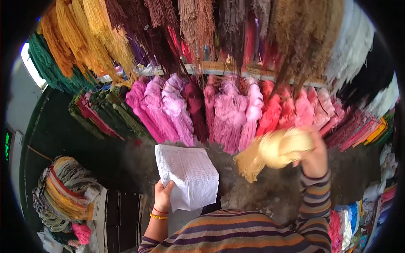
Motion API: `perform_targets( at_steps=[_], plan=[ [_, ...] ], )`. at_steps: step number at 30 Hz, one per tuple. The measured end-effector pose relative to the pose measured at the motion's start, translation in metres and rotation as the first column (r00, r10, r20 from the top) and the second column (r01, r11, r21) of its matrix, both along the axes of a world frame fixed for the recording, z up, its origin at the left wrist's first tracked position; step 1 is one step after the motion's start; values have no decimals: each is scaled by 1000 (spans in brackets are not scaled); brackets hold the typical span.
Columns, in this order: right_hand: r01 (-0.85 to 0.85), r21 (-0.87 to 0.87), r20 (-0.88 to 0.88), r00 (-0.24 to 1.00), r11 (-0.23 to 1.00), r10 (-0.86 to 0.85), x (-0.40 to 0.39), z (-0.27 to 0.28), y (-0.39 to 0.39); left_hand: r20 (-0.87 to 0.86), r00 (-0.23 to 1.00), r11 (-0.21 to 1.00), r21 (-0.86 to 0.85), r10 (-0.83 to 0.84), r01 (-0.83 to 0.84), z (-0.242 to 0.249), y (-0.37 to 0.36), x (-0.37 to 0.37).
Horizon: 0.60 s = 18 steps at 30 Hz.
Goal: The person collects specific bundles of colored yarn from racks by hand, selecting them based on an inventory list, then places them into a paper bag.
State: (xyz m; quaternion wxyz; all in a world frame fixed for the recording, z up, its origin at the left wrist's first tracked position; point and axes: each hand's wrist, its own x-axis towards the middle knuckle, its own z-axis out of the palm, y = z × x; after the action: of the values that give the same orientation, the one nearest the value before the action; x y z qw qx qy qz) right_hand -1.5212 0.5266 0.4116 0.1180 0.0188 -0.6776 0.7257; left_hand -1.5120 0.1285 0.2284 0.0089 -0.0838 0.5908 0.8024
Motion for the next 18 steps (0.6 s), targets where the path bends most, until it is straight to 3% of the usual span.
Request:
perform_targets(
  at_steps=[1, 2, 3, 5, 8, 11, 12, 13, 16, 17, 18],
  plan=[
    [3, 36, -27, 1000, 999, -2, -17, 22, 6, -9, 1000, 1000, 8, 0, 0, -5, -4, -19],
    [131, 6, -299, 946, 991, -123, -39, 29, 7, -1, 1000, 1000, 20, 11, -11, -9, -8, -35],
    [76, 38, -413, 909, 996, -54, -53, 54, 8, 7, 1000, 999, 35, 21, -21, -14, -11, -53],
    [243, 6, -565, 801, 970, -197, -91, 91, 6, 9, 998, 997, 44, 69, -70, -20, -18, -90],
    [424, 9, -637, 700, 906, -322, -153, 127, 29, 20, 996, 996, 28, 85, -86, -17, -26, -142],
    [631, 91, -777, 529, 771, -341, -217, 148, 33, -10, 994, 994, -18, 104, -105, 2, -29, -183],
    [768, 177, -811, 469, 616, -351, -235, 152, 27, -16, 993, 993, -6, 117, -118, 3, -31, -193],
    [803, 195, -827, 444, 564, -345, -258, 152, 24, -6, 990, 988, -60, 139, -139, 5, -32, -202],
    [718, 407, -783, 593, 565, -188, -338, 127, 27, -18, 975, 970, -97, 220, -221, 3, -35, -215],
    [704, 546, -695, 683, 455, -224, -363, 121, 21, -37, 965, 961, -84, 259, -262, 12, -27, -216],
    [594, 533, -647, 745, 602, -162, -415, 99, 41, -49, 960, 957, -76, 276, -279, 16, -21, -214]
  ],
)
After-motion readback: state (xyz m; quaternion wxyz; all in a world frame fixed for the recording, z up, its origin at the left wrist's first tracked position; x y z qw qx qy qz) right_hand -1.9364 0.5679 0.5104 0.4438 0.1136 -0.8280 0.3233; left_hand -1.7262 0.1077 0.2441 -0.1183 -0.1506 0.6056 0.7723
